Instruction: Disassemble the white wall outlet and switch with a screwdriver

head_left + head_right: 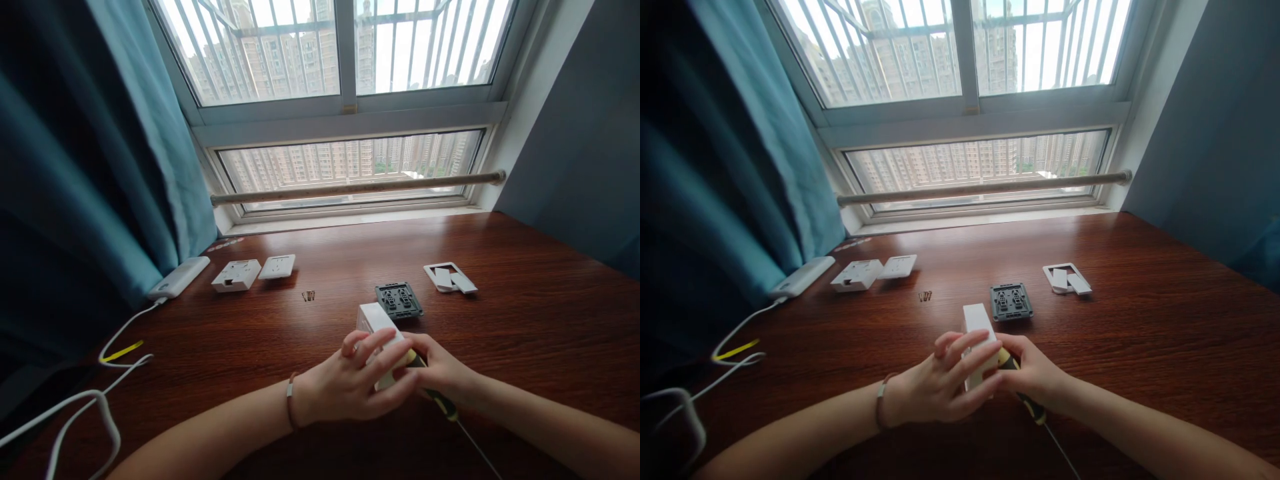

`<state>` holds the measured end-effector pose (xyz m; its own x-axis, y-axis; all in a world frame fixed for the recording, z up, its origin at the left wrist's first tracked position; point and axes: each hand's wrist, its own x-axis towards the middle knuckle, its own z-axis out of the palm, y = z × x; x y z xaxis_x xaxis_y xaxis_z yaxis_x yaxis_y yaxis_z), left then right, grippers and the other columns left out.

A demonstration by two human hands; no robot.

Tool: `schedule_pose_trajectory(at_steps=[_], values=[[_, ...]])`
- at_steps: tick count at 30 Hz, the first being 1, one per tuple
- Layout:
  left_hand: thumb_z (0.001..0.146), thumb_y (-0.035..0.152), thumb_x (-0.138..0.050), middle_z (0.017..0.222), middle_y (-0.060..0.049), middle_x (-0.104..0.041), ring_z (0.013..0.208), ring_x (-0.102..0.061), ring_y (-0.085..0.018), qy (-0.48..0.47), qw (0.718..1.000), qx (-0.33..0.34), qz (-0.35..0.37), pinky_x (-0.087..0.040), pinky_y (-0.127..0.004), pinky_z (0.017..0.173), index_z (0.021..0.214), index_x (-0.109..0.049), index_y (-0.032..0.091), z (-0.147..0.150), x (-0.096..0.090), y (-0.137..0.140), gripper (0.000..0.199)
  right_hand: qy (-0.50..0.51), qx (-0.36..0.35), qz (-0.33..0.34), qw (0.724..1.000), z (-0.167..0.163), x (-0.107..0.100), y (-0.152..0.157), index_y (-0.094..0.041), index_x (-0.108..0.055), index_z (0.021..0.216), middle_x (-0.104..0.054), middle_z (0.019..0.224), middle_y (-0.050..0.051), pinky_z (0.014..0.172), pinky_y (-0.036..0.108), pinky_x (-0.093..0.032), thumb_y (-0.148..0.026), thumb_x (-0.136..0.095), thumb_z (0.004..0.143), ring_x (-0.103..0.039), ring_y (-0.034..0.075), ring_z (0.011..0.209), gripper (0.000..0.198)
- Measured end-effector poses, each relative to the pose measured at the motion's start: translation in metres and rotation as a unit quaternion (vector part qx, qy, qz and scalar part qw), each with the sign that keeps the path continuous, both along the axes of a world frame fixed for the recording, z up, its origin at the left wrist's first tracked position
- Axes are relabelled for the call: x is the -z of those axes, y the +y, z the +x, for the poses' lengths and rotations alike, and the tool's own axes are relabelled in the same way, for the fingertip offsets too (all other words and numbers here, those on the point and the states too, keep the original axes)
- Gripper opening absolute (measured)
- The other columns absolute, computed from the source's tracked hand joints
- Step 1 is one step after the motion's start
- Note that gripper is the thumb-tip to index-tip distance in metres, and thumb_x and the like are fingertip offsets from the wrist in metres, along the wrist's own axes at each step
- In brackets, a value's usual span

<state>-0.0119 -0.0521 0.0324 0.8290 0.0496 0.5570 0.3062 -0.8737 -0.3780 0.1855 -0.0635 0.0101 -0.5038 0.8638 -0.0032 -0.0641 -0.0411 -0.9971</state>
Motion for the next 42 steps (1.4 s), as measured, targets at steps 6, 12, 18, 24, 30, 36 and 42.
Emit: schedule_pose_trajectory(at_steps=[6,12,18,24,30,36,42], values=[[0.07,0.046,-0.068,0.145,-0.018,-0.027,0.136,-0.019,-0.034,-0.125,0.972,-0.014,-0.2,-0.017,-0.052,0.109,0.141,-0.012,0.019,0.007,0.004,0.0,0.096,0.085,0.025,-0.069,0.994,0.009,-0.003,0.002,-0.017,-0.064,0.095,-0.051,0.062,-0.003,0.04,0.016,-0.03,-0.034,-0.073,0.065,-0.038,0.004,0.044,0.036],[0.05,0.045,-0.082,0.143,-0.018,-0.024,0.132,-0.026,-0.037,-0.328,0.795,-0.106,-0.5,-0.026,-0.053,0.108,0.14,-0.01,0.023,0.017,0.015,0.004,0.118,0.158,0.068,-0.074,0.982,0.017,-0.008,0.009,-0.019,-0.062,0.099,-0.048,0.057,-0.006,0.035,0.014,-0.026,-0.03,-0.07,0.069,-0.034,0.002,0.039,0.033],[0.065,0.028,-0.074,0.132,-0.012,-0.043,0.121,-0.044,-0.028,-0.346,0.688,-0.061,-0.636,-0.035,-0.041,0.105,0.137,-0.023,0.023,0.021,0.013,-0.005,0.088,0.123,0.074,-0.022,0.989,0.019,-0.01,0.011,-0.017,-0.062,0.09,-0.051,0.057,-0.004,0.038,0.015,-0.029,-0.029,-0.07,0.071,-0.041,0.004,0.042,0.024],[0.062,0.03,-0.074,0.135,-0.013,-0.037,0.124,-0.039,-0.03,-0.361,0.78,-0.225,-0.458,-0.031,-0.047,0.105,0.137,-0.019,0.022,-0.036,-0.002,-0.015,0.093,0.105,0.023,-0.011,0.994,0.015,-0.008,0.012,-0.016,-0.057,0.105,-0.052,0.055,-0.004,0.039,0.016,-0.029,-0.029,-0.065,0.075,-0.044,0.006,0.044,0.034],[0.063,0.04,-0.07,0.13,-0.013,-0.039,0.115,-0.046,-0.03,-0.422,0.724,-0.45,-0.31,-0.037,-0.046,0.099,0.136,-0.019,0.02,-0.145,0.015,0.004,0.091,0.081,0.045,-0.047,0.995,0.011,0.001,0.014,-0.016,-0.054,0.102,-0.053,0.052,-0.005,0.032,0.016,-0.021,-0.035,-0.058,0.08,-0.033,0.004,0.033,0.029],[0.056,0.042,-0.072,0.124,-0.017,-0.04,0.119,-0.041,-0.036,-0.377,0.661,-0.6,-0.247,-0.037,-0.047,0.099,0.133,-0.023,0.01,-0.228,0.045,0.036,0.096,0.091,0.053,-0.076,0.991,0.009,0.005,0.013,-0.018,-0.052,0.096,-0.053,0.049,-0.006,0.03,0.015,-0.021,-0.037,-0.06,0.078,-0.03,0.003,0.029,0.027],[0.056,0.043,-0.072,0.122,-0.017,-0.04,0.118,-0.041,-0.036,-0.387,0.613,-0.634,-0.269,-0.036,-0.045,0.1,0.131,-0.025,0.009,-0.265,0.065,0.056,0.095,0.081,0.073,-0.079,0.991,0.008,0.003,0.015,-0.017,-0.052,0.094,-0.051,0.046,-0.006,0.028,0.014,-0.019,-0.039,-0.06,0.077,-0.029,0.003,0.027,0.029]])
